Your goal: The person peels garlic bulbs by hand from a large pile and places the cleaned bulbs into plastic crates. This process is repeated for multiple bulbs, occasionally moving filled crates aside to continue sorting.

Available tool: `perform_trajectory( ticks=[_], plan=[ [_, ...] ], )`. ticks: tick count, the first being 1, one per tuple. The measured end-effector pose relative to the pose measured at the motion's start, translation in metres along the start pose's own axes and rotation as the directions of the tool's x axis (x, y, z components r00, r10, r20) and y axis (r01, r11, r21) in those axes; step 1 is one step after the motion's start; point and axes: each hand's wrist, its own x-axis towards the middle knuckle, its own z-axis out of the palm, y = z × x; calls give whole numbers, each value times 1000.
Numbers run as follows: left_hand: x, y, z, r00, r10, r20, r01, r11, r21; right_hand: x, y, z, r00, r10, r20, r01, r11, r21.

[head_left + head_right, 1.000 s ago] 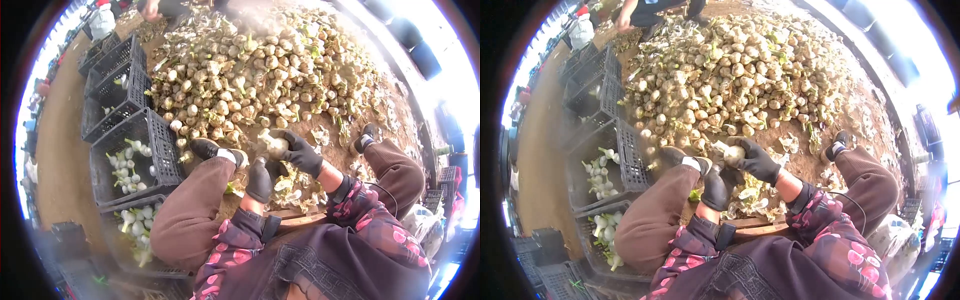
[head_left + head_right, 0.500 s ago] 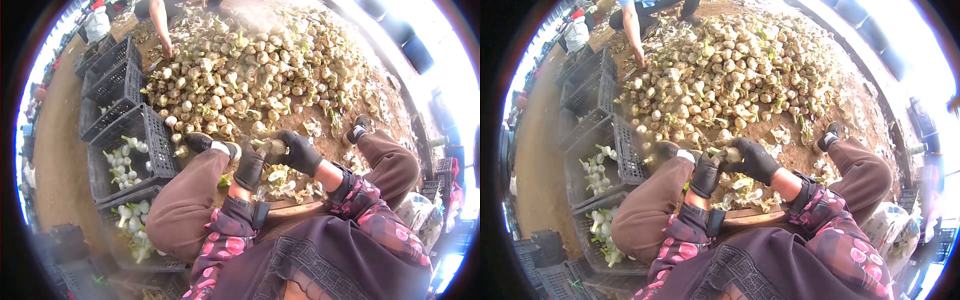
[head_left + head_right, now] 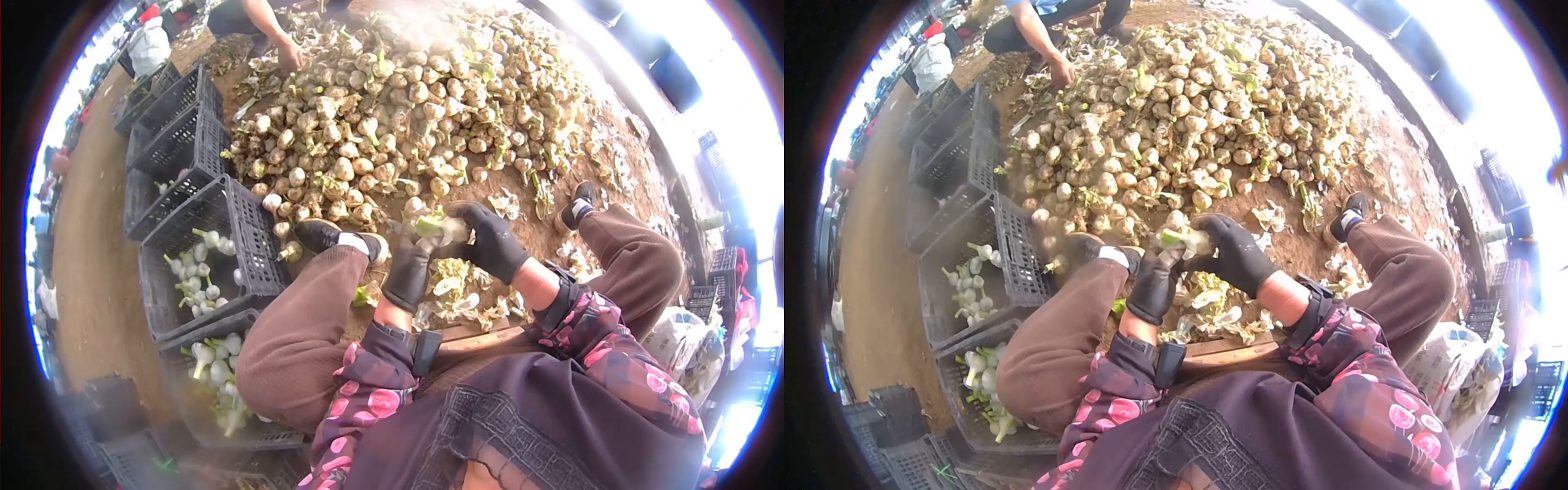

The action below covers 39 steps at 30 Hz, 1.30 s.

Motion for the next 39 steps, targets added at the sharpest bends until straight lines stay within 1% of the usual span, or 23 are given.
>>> perform_trajectory(
  ticks=[2, 4, 5, 6, 7, 11, 12, 13, 14, 16, 18, 20, 22, 24, 26, 28, 30, 32, 34, 36, 37, 38, 39],
  plan=[
    [3, 2, 2, 969, 203, -140, -110, 864, 491, 0, 1, 7, 989, -147, -7, 146, 987, -64],
    [3, -2, -1, 962, 189, -196, -70, 868, 491, -3, -1, 7, 983, -176, 51, 180, 980, -85],
    [6, -7, -10, 969, 190, -159, -83, 853, 516, -5, -1, 10, 998, 3, 66, -15, 983, 184],
    [7, -2, -8, 974, 192, -120, -98, 836, 539, -6, 0, 12, 977, 170, 126, -208, 879, 429],
    [4, 2, -6, 989, 87, -123, -65, 984, 169, -4, 12, 17, 961, 226, 161, -263, 560, 786],
    [3, 1, 6, 973, 215, -80, -152, 866, 476, -7, 18, 13, 804, 406, 436, -517, 112, 849],
    [4, -1, 7, 974, 211, -79, -149, 867, 475, -10, 27, 26, 803, 409, 434, -516, 111, 849],
    [3, 0, 12, 925, 361, 120, -346, 666, 661, -12, 34, 41, 816, 537, 215, -461, 380, 802],
    [-3, -2, 19, 930, 342, 133, -346, 697, 629, -16, 41, 54, 809, 587, -33, -421, 618, 664],
    [-9, -2, 23, 935, 322, 148, -344, 726, 596, -13, 37, 51, 812, 573, -106, -402, 682, 611],
    [-5, 0, 5, 993, -87, -80, 101, 977, 188, -20, 71, 54, 995, 83, 59, -97, 948, 303],
    [-3, -5, 4, 979, -100, -176, 114, 991, 71, -24, 98, 66, 972, 211, 103, -221, 671, 708],
    [-5, -8, 2, 971, 233, -49, -173, 831, 529, -18, 47, 31, 850, 376, 369, -392, -17, 920],
    [-9, 0, 12, 936, 352, 4, -242, 633, 735, -13, 26, 27, 828, 537, 162, -395, 354, 848],
    [-9, 3, 19, 960, 191, -203, -9, 748, 663, -13, 2, 11, 685, 654, 322, -575, 214, 790],
    [-3, -10, 6, 937, 303, -171, -19, 534, 845, -20, 12, 16, 699, 627, 344, -561, 183, 808],
    [1, -23, -1, 948, 242, -205, 205, 24, 978, -27, 12, 20, 801, 403, 443, -468, -40, 883],
    [6, -46, -29, 937, -165, -309, 299, -82, 951, -20, -15, 11, 857, 283, 430, -431, -62, 900],
    [4, -50, -33, 867, -440, -232, 175, -165, 971, -8, -4, 9, 873, 326, 361, -445, 235, 864],
    [-10, -45, -24, 995, 38, -90, 98, -381, 920, -7, 23, 8, 886, 340, 317, -438, 382, 814],
    [-3, -48, -39, 969, 244, 25, 78, -403, 912, -7, 21, 5, 896, 356, 267, -397, 370, 840],
    [-5, -6, -7, 935, 175, -308, 331, -124, 935, -10, 19, 4, 898, 377, 228, -367, 353, 861],
    [-4, 3, -13, 947, 100, -304, 294, 104, 950, -14, 22, 4, 893, 384, 235, -377, 352, 857]
  ],
)
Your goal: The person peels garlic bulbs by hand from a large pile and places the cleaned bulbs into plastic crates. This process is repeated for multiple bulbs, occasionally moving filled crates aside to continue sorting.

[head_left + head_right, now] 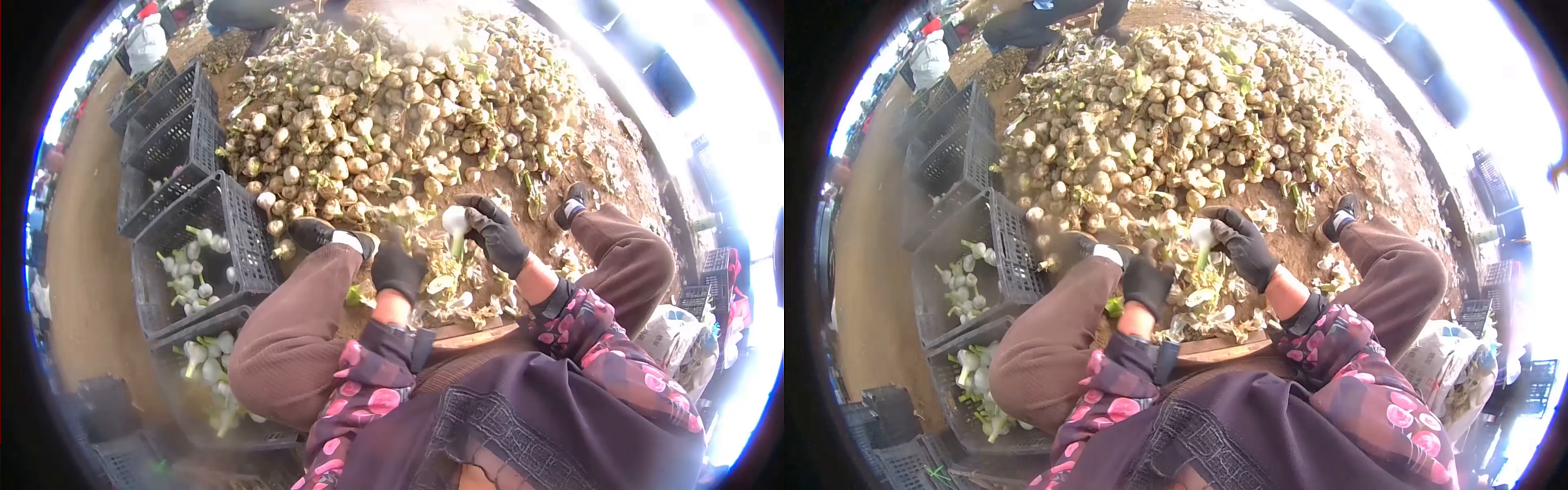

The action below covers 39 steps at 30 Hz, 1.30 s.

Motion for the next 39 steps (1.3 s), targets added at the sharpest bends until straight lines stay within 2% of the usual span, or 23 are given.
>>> perform_trajectory(
  ticks=[2, 5, 6, 7, 9, 10, 12, 15, 17, 19, 20, 23, 25, 26, 27, 28, 29, 31, 33, 34, 35, 37, 39],
  plan=[
    [10, -16, 8, 926, 142, 350, 127, 756, -642, 2, 7, -3, 998, -22, -57, 14, 989, -145],
    [-18, 27, 12, 930, 359, 72, -156, 566, -809, 3, 17, 2, 994, -92, 56, 102, 969, -224],
    [-6, 8, 33, 947, 317, -56, -291, 768, -571, 2, 14, 4, 991, -64, 121, 93, 963, -253],
    [-3, 3, 42, 990, 122, 77, -39, 741, -671, 5, 18, 2, 986, -25, 165, 58, 978, -198],
    [-7, 6, 44, 991, 133, 27, -119, 948, -296, 11, 26, 5, 930, -273, 246, 366, 619, -695],
    [-12, 15, 37, 990, 140, 12, -137, 979, -154, 8, 19, 13, 930, -272, 247, 365, 621, -694],
    [-19, 27, 31, 996, -42, -82, 19, 964, -264, -2, 3, 25, 943, -302, 142, 235, 300, -925],
    [-14, 16, 39, 977, 41, -209, -135, 878, -460, 6, 14, 19, 961, -262, -83, 68, 517, -853],
    [-12, 10, 43, 972, 67, -227, -184, 815, -549, 14, 25, -1, 950, -58, -307, -137, 806, -575],
    [-17, 17, 27, 969, 160, 187, 94, 462, -882, 26, 50, -38, 922, -187, -338, -105, 719, -687],
    [-16, 11, 31, 911, 351, 216, 140, 229, -963, 30, 53, -44, 913, -221, -342, -96, 699, -708],
    [-28, 22, 21, 795, 544, 267, 217, 155, -964, 43, 16, -22, 852, -293, -434, -20, 810, -587],
    [-29, 23, 14, 729, 602, 326, 263, 194, -945, 64, 6, -39, 862, -241, -446, 285, 958, 34],
    [-31, 23, 14, 792, 569, 221, -7, 371, -929, 61, -6, -46, 877, -190, -441, 181, 981, -63],
    [-34, 27, 12, 844, 490, 219, 60, 319, -946, 67, -5, -62, 917, -243, -316, 136, 935, -327],
    [-37, 30, 9, 888, 406, 214, 115, 253, -960, 65, 9, -81, 908, -354, -225, 44, 614, -788],
    [-33, 24, 16, 891, 404, 207, 109, 252, -961, 63, 20, -93, 912, -401, -82, -50, 89, -995],
    [-15, 4, 29, 925, 380, 20, -137, 382, -914, 45, 9, -64, 910, -263, -319, -104, 600, -793],
    [-23, 18, 20, 904, 372, -210, -415, 647, -640, 20, -13, -1, 990, 75, -116, -77, 997, -14],
    [-20, 18, 22, 898, 334, -286, -439, 699, -565, 22, -6, 11, 988, -95, 123, 141, 875, -463],
    [-16, 18, 27, 916, 258, -308, -396, 708, -584, 29, -1, 16, 883, -164, 439, 452, 545, -706],
    [-8, 7, 35, 951, 38, -308, -255, 659, -708, 55, 7, 23, 880, -188, 436, 475, 344, -810],
    [5, -11, 48, 947, -183, -265, -128, 542, -831, 72, -10, 69, 972, -198, 129, 236, 775, -587]
  ],
)
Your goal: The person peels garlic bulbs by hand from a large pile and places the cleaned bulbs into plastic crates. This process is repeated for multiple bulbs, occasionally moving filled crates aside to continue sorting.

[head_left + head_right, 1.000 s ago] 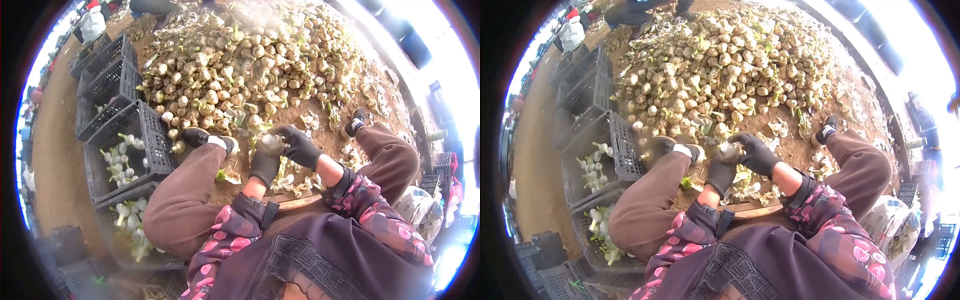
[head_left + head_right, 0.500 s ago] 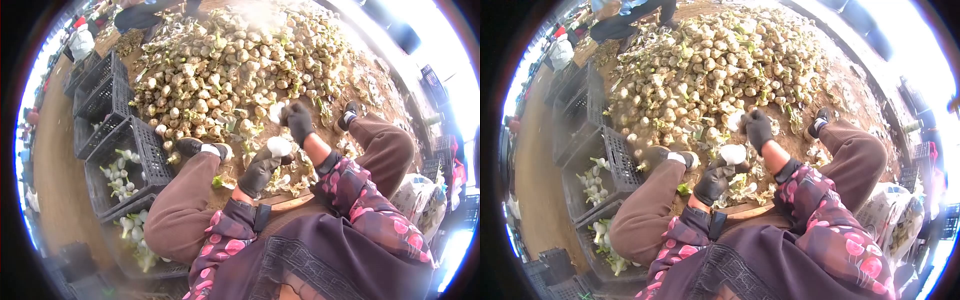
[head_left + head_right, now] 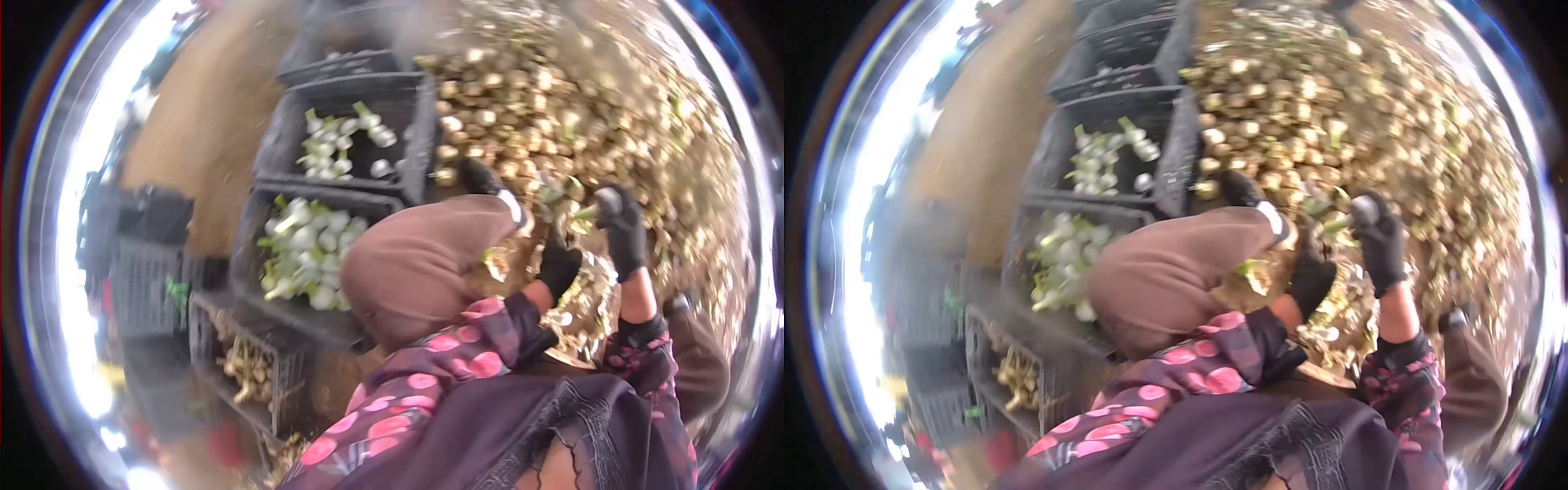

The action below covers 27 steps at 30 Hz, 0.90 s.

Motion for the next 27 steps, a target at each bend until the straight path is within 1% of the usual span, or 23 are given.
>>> perform_trajectory(
  ticks=[2, 3, 4, 5, 6, 7, 9, 11, 12, 13, 14, 15, 16, 17, 18, 19, 20, 22, 23, 24, 26, 27],
  plan=[
    [29, -83, 6, 993, -118, -7, 111, 950, -291, 5, -63, 47, 998, 32, -45, -20, 965, 262],
    [48, -138, 11, 984, -177, -10, 155, 890, -428, 9, -78, 73, 1000, -9, 25, 0, 936, 351],
    [36, -100, 8, 983, -182, 0, 162, 875, -455, 9, -74, 96, 971, -118, 209, 21, 910, 415],
    [24, -75, 4, 981, -196, 2, 173, 861, -477, 7, -77, 108, 873, -193, 448, 60, 954, 294],
    [14, -61, 3, 977, -211, 15, 191, 847, -496, 1, -86, 128, 841, -223, 494, 8, 916, 400],
    [3, -59, 6, 970, -239, 31, 220, 826, -519, -6, -95, 147, 805, -251, 538, -59, 868, 493],
    [-3, -49, 4, 956, -291, 37, 257, 772, -581, 3, -79, 139, 862, -181, 474, 1, 935, 354],
    [0, -38, -2, 946, -323, 36, 276, 739, -615, 32, -22, 130, 920, -52, 388, -50, 968, 247],
    [4, -33, -4, 945, -326, 30, 275, 741, -612, 47, 9, 114, 952, -45, 303, 55, 998, -24],
    [6, -38, -1, 978, -205, -42, 166, 882, -442, 64, 51, 107, 986, 45, 158, -16, 983, -184],
    [9, -44, 1, 994, -66, -90, 43, 970, -241, 75, 70, 97, 979, 173, 105, -161, 980, -114],
    [10, -24, 0, 987, -110, -119, 100, 991, -87, 85, 78, 93, 973, 227, 32, -215, 953, -215],
    [11, -3, -1, 977, -154, -147, 165, 984, 66, 97, 86, 89, 961, 271, -48, -272, 912, -307],
    [11, -1, 1, 967, -197, -160, 192, 980, -47, 113, 99, 92, 988, 139, -65, -153, 906, -395],
    [13, -2, 3, 956, -241, -170, 214, 964, -160, 130, 107, 99, 998, 1, -65, -33, 876, -481],
    [22, -9, -1, 973, -175, -150, 154, 978, -143, 144, 94, 104, 999, -50, 13, 49, 830, -556],
    [23, -15, -5, 933, -357, -33, 316, 862, -396, 164, 104, 113, 990, -121, 77, 143, 810, -569],
    [24, -1, -6, 960, -220, -175, 186, 963, -194, 195, 122, 126, 979, -37, 200, 190, 522, -831],
    [24, -2, -7, 958, -215, -189, 179, 965, -192, 210, 140, 125, 960, 95, 265, 213, 369, -905],
    [22, -2, -8, 962, -207, -181, 175, 969, -175, 217, 138, 125, 951, 42, 306, 282, 289, -915],
    [28, -4, -11, 968, -186, -168, 163, 976, -142, 229, 131, 121, 936, 145, 321, 262, 324, -909],
    [32, -7, -11, 963, -178, -201, 136, 968, -209, 226, 122, 116, 939, 141, 315, 255, 331, -908]
  ],
)
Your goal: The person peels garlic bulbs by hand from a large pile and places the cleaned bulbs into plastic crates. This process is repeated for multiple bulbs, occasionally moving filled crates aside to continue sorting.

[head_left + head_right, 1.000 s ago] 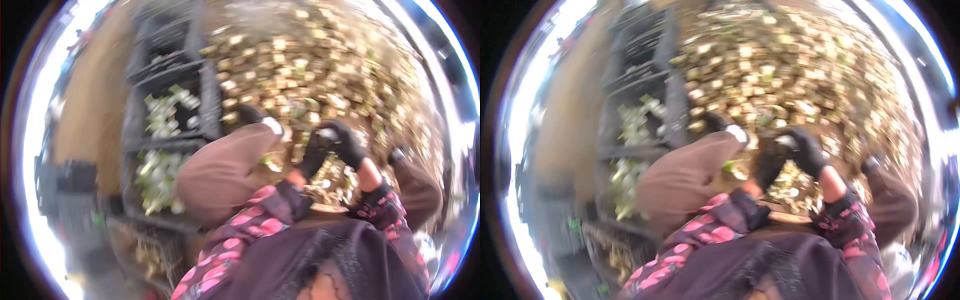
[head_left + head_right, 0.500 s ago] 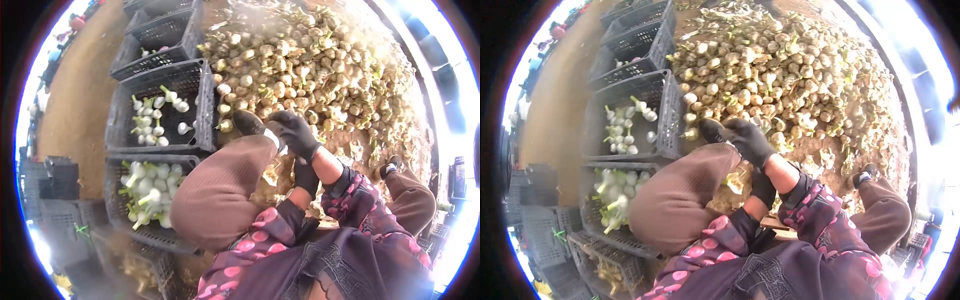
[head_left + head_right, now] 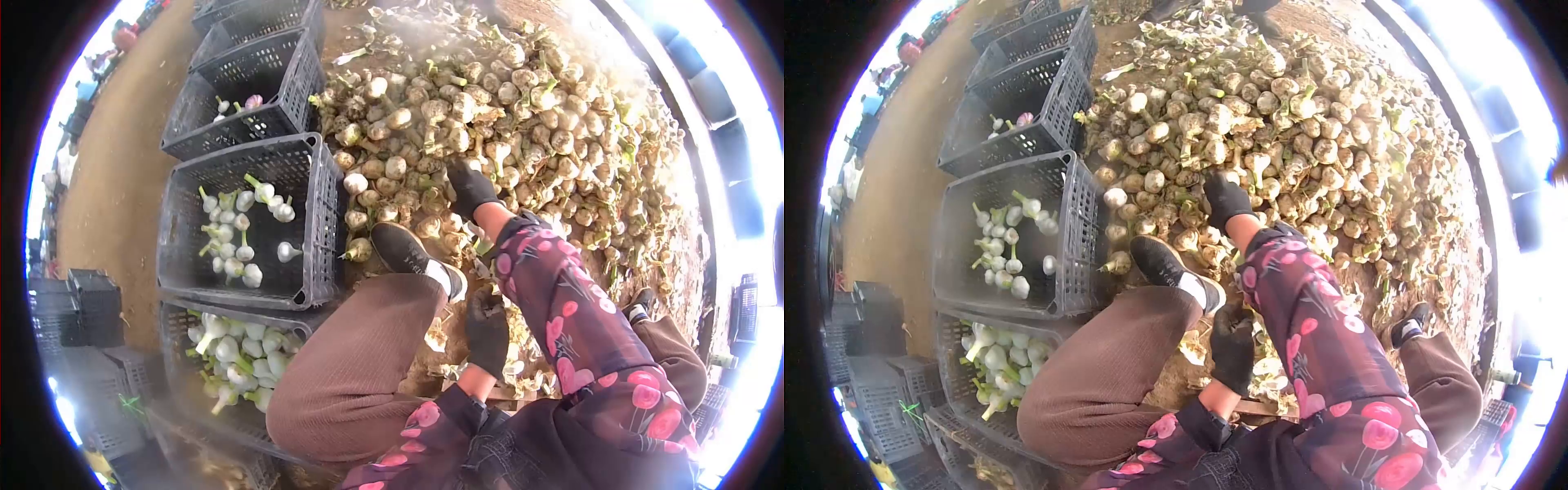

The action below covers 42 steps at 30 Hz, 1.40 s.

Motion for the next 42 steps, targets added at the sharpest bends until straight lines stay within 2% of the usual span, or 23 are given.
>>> perform_trajectory(
  ticks=[3, 5, 6, 7, 10, 13, 14, 15, 18, 23, 25, 26, 27, 29, 30, 31, 33, 35, 37, 39, 40, 41, 42],
  plan=[
    [4, 14, 3, 991, -130, -38, 122, 977, -173, -49, 13, -31, 996, 81, 45, -91, 801, 592],
    [9, 12, -3, 998, 41, -40, -40, 999, 31, -95, 30, -44, 986, 53, 161, -147, 742, 654],
    [12, 8, -6, 998, -9, -61, 7, 1000, -21, -115, 47, -27, 998, -46, 38, 5, 705, 709],
    [14, 11, -6, 998, 1, -56, -2, 1000, -12, -146, 44, -48, 990, -29, 135, -73, 720, 690],
    [9, 31, 2, 984, 176, 16, -177, 978, 109, -218, 41, -67, 969, -219, -112, 241, 760, 604],
    [12, 18, -7, 960, -12, 280, -38, 984, 172, -270, 25, -82, 947, -185, -263, 301, 799, 521],
    [19, -1, -14, 875, 266, 404, -401, 866, 299, -280, 26, -81, 935, -172, -311, 312, 815, 489],
    [9, 11, -12, 868, 268, 418, -410, 862, 299, -289, 28, -82, 933, -160, -322, 308, 817, 488],
    [-18, 45, -3, 856, -26, 517, -74, 982, 172, -309, 35, -85, 984, 9, -179, 128, 662, 738],
    [-3, -3, -14, 718, 194, 668, -305, 951, 52, -333, 31, -99, 972, 59, -229, 126, 690, 713],
    [-27, 40, -6, 667, -112, 736, 163, 987, 3, -337, 31, -100, 945, 48, -324, 201, 698, 688],
    [-25, 36, -9, 611, -138, 779, 374, 918, -131, -339, 31, -99, 935, 55, -351, 198, 738, 645],
    [-34, 46, -2, 608, -138, 782, 374, 918, -129, -340, 35, -95, 934, 59, -353, 197, 739, 644],
    [-60, 74, 15, 745, -57, 665, 349, 882, -317, -340, 47, -81, 957, 259, -134, 24, 388, 922],
    [-42, 52, 8, 727, -57, 684, 335, 899, -282, -339, 56, -74, 949, 234, -212, 33, 593, 805],
    [-24, 30, 1, 709, -57, 703, 319, 915, -247, -340, 54, -79, 948, 236, -215, 34, 594, 804],
    [-7, 6, -4, 698, -85, 712, 177, 983, -57, -347, 41, -89, 896, 111, -429, 167, 813, 557],
    [-27, 31, 7, 728, -40, 685, 100, 994, -48, -347, 31, -87, 871, 71, -485, 229, 817, 530],
    [-29, 38, 6, 795, 21, 607, -195, 955, 222, -347, 24, -83, 842, -29, -539, 176, 959, 223],
    [-31, 39, 6, 822, 88, 562, -201, 969, 142, -345, 23, -78, 827, -38, -561, 202, 951, 233],
    [-27, 38, 2, 817, -8, 577, -80, 989, 127, -342, 24, -70, 888, 219, -405, 175, 654, 736],
    [-25, 38, 1, 798, -100, 594, 39, 993, 114, -339, 25, -66, 929, 346, -130, 89, 133, 987],
    [-29, 38, 8, 819, -100, 566, 156, 986, -51, -340, 31, -73, 951, 310, 26, 14, -126, 992]
  ],
)
